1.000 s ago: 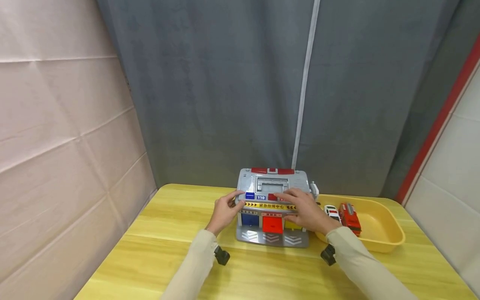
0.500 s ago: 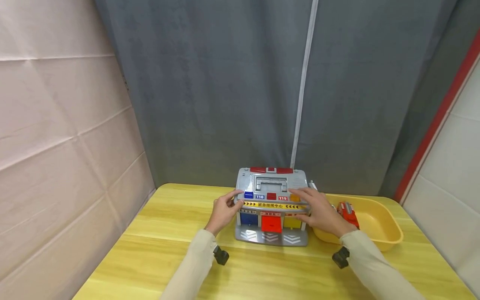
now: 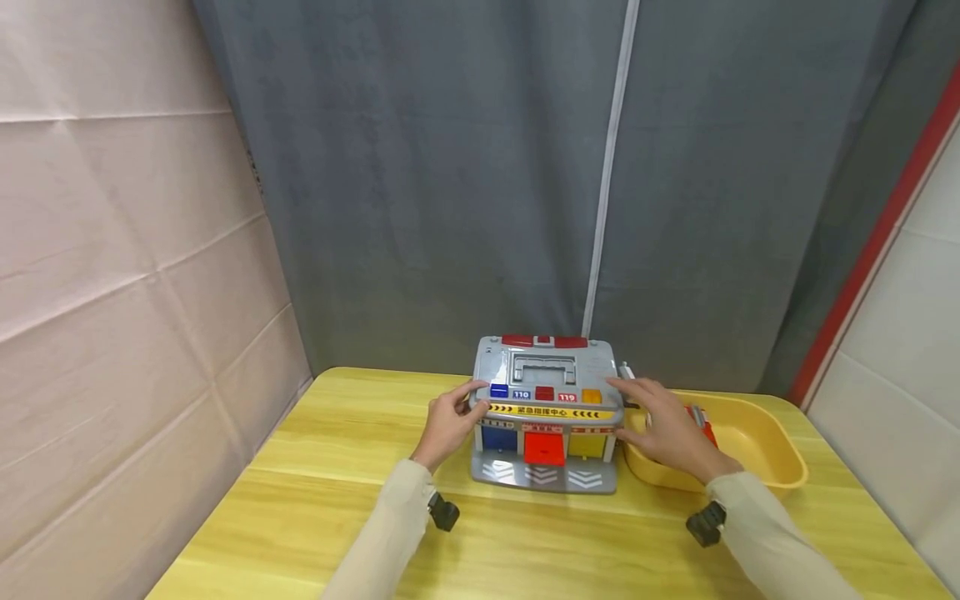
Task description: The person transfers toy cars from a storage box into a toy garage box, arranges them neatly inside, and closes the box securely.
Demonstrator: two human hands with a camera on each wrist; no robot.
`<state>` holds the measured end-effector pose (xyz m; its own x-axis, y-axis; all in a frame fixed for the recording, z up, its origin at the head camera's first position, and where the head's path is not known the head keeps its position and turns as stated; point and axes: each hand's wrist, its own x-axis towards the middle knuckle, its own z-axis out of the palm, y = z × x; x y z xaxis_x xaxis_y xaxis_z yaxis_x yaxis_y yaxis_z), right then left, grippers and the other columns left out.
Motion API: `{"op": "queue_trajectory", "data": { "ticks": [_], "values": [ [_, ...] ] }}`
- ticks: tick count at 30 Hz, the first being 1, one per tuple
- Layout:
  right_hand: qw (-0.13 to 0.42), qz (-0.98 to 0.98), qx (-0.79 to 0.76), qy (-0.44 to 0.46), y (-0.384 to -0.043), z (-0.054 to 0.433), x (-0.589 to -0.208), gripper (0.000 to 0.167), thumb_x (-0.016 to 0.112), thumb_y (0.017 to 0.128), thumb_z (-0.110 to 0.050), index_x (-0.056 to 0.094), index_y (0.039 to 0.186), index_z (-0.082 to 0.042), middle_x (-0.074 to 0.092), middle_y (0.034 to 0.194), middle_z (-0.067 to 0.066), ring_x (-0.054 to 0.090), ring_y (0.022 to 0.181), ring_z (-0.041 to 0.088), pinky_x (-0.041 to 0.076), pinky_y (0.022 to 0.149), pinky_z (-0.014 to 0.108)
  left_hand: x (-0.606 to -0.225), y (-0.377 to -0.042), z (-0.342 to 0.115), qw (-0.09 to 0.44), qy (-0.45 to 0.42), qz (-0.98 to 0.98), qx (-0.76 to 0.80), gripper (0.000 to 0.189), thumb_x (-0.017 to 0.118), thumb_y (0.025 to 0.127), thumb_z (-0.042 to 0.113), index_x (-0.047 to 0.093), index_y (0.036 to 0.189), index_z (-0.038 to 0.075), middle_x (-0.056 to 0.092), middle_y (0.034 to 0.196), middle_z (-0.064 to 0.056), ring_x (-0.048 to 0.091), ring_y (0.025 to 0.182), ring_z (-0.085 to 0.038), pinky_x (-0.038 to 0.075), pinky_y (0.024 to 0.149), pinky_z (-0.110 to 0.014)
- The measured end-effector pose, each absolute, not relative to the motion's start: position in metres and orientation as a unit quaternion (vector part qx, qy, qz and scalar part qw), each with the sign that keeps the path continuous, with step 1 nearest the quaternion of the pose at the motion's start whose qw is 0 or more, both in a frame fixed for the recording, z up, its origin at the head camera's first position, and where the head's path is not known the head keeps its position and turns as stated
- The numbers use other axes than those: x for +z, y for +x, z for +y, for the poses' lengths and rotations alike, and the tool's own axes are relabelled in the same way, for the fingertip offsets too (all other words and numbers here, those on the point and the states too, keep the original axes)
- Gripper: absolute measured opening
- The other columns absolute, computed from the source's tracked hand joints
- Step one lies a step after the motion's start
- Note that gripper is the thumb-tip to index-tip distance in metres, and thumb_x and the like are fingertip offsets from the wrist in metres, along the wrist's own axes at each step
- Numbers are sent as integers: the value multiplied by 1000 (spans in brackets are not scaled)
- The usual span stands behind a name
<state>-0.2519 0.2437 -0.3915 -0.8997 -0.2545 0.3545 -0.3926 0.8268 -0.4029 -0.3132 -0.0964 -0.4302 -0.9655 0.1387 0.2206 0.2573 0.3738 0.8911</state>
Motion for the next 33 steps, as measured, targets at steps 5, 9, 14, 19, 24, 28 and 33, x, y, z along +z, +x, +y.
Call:
{"op": "queue_trajectory", "data": {
  "ticks": [5, 9, 14, 19, 24, 28, 33],
  "values": [
    [145, -949, 241, 144, -250, 253, -396, 71, 78, 84, -12, 48, 148, -12, 52, 143, 22, 51, 130, 46, 43, 105, 71, -431, -313, -96, 53, -122, -827, -546, 35, 67, 96, 26, 67, 130, 22, 70, 124, -15, 64, 90, -12, 54, 68, -19],
    [151, -949, 243, 129, -252, 263, -404, 65, 76, 86, -12, 49, 145, -8, 54, 141, 23, 52, 128, 47, 44, 104, 71, -431, -312, -96, 53, -119, -829, -544, 35, 66, 96, 26, 67, 130, 22, 71, 112, -15, 59, 80, -12, 49, 60, -18],
    [184, -944, 242, 128, -256, 278, -418, 62, 77, 85, -13, 53, 141, -3, 58, 134, 25, 56, 121, 47, 47, 100, 68, -430, -311, -96, 54, -115, -830, -543, 35, 67, 96, 28, 67, 130, 23, 70, 126, -15, 65, 91, -12, 54, 68, -18],
    [201, -943, 240, 111, -258, 292, -427, 62, 79, 82, -11, 55, 137, 1, 59, 131, 29, 58, 117, 47, 49, 97, 68, -430, -312, -96, 59, -124, -827, -545, 34, 67, 96, 27, 67, 130, 21, 70, 127, -16, 67, 93, -15, 56, 70, -21],
    [187, -952, 224, 91, -258, 302, -429, 64, 81, 78, -11, 55, 134, 5, 60, 121, 32, 57, 110, 50, 45, 97, 69, -430, -312, -96, 65, -125, -826, -545, 34, 67, 96, 27, 68, 129, 22, 69, 130, -17, 69, 99, -18, 60, 78, -25],
    [166, -961, 209, 71, -259, 312, -433, 66, 81, 78, -14, 54, 134, 8, 57, 121, 36, 53, 111, 54, 42, 98, 71, -432, -313, -96, 66, -126, -825, -546, 34, 67, 96, 27, 68, 129, 22, 66, 134, -17, 70, 107, -22, 62, 86, -30],
    [133, -967, 213, 38, -261, 323, -438, 67, 80, 79, -15, 51, 135, 9, 52, 125, 40, 50, 112, 55, 43, 98, 72, -432, -313, -95, 67, -124, -826, -546, 33, 67, 96, 27, 68, 128, 22, 65, 136, -17, 70, 111, -23, 62, 89, -31]
  ]
}}
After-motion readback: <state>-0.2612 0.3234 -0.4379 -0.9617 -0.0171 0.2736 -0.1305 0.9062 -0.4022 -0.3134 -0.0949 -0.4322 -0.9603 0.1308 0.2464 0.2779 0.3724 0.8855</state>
